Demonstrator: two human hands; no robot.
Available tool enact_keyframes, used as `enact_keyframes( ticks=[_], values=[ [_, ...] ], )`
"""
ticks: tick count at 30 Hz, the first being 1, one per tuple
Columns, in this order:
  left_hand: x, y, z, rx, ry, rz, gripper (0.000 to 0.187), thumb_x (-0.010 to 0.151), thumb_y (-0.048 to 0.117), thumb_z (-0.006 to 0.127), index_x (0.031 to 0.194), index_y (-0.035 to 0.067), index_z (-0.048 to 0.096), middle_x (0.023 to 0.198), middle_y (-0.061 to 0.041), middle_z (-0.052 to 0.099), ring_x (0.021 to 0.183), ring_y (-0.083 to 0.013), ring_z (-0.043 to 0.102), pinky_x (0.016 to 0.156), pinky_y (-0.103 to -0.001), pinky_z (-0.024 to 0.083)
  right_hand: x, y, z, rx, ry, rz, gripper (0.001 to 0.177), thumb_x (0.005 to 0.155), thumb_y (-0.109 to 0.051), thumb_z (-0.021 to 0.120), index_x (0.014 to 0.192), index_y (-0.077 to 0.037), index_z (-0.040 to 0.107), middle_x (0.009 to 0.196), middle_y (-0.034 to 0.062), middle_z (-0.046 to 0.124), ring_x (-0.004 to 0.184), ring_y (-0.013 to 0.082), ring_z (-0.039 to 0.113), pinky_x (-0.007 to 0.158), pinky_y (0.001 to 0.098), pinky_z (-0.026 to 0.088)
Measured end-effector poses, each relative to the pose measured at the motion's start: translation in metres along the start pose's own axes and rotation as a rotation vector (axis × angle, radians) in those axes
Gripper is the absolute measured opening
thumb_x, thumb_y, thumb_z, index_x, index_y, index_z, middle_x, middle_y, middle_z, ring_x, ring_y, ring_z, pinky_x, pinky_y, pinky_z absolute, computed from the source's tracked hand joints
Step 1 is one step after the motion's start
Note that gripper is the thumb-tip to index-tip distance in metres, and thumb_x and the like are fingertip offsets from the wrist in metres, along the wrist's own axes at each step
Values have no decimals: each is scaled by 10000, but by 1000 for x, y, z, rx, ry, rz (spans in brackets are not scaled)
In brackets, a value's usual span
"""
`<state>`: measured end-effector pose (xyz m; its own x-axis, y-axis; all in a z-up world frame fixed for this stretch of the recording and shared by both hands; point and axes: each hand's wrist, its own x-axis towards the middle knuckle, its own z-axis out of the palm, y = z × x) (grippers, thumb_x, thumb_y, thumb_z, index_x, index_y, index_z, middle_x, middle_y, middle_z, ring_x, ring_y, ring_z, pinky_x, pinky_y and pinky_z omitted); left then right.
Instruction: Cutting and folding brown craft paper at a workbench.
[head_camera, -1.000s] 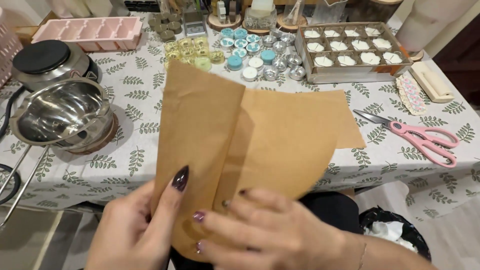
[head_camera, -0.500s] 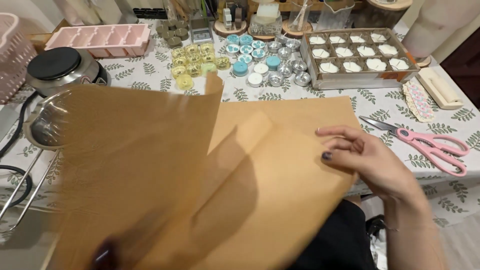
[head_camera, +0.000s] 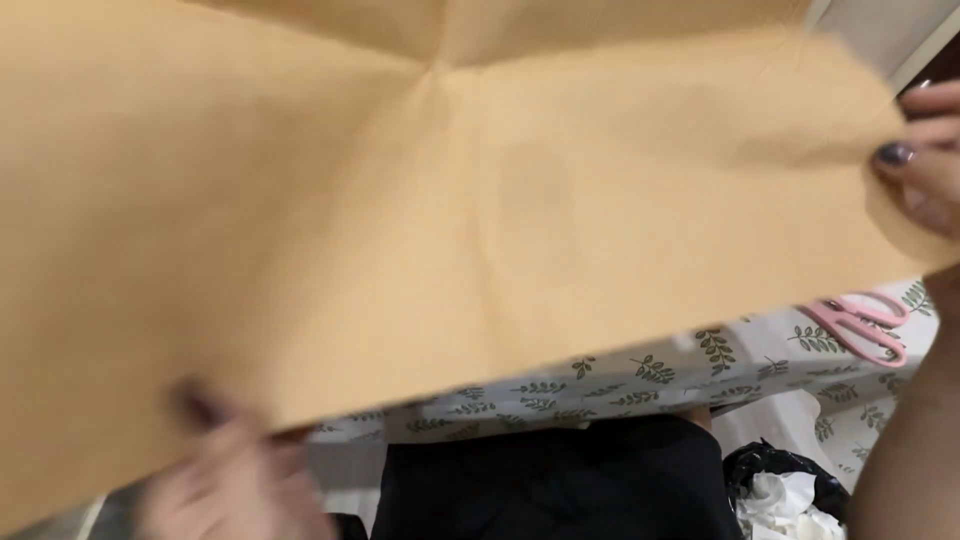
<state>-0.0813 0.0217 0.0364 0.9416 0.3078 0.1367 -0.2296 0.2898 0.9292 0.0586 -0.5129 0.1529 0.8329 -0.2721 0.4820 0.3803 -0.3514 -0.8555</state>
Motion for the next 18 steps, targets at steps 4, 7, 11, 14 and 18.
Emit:
enact_keyframes(
  ticks=[4, 7, 11, 14, 18],
  values=[
    [76, 24, 104, -89, 28, 7, 450, 1019, 256, 561, 1293, -98, 602, 1202, -244, 713, 1017, -296, 749, 876, -444, 646, 41, 41, -30, -75, -6, -67, 216, 1093, 37, 542, 1309, 49, 545, 1105, 73, 647, 1045, 186, 690, 1022, 291, 571],
    [77, 5, 128, -120, -58, -198, 518, 990, 314, 549, 1215, -142, 645, 1126, -244, 761, 988, -288, 772, 886, -433, 632, 53, 26, -14, -65, -3, 8, 277, 1057, 31, 579, 1333, 33, 573, 1120, 88, 666, 1025, 194, 685, 961, 301, 576],
    [81, -24, 132, -22, -101, -294, 556, 980, 361, 534, 1189, -135, 676, 1125, -205, 777, 1021, -244, 765, 912, -392, 604, 55, 44, -4, -107, -46, 215, 383, 973, 19, 638, 1355, 16, 620, 1133, 97, 706, 978, 173, 698, 851, 291, 576],
    [85, -38, 128, 1, -94, -342, 572, 986, 372, 527, 1169, -146, 686, 1125, -208, 786, 1035, -242, 767, 931, -382, 606, 42, 54, -13, -428, -96, 232, 381, 956, -3, 685, 1335, 5, 655, 1118, 122, 720, 948, 190, 696, 798, 318, 555],
    [87, -50, 123, -61, -36, -455, 540, 961, 330, 540, 1236, -126, 631, 1192, -213, 761, 1092, -262, 754, 947, -404, 593, 9, 98, -69, -1191, -356, 351, 509, 876, -35, 746, 1372, -131, 685, 1003, 124, 725, 768, 275, 750, 654, 405, 612]
  ],
)
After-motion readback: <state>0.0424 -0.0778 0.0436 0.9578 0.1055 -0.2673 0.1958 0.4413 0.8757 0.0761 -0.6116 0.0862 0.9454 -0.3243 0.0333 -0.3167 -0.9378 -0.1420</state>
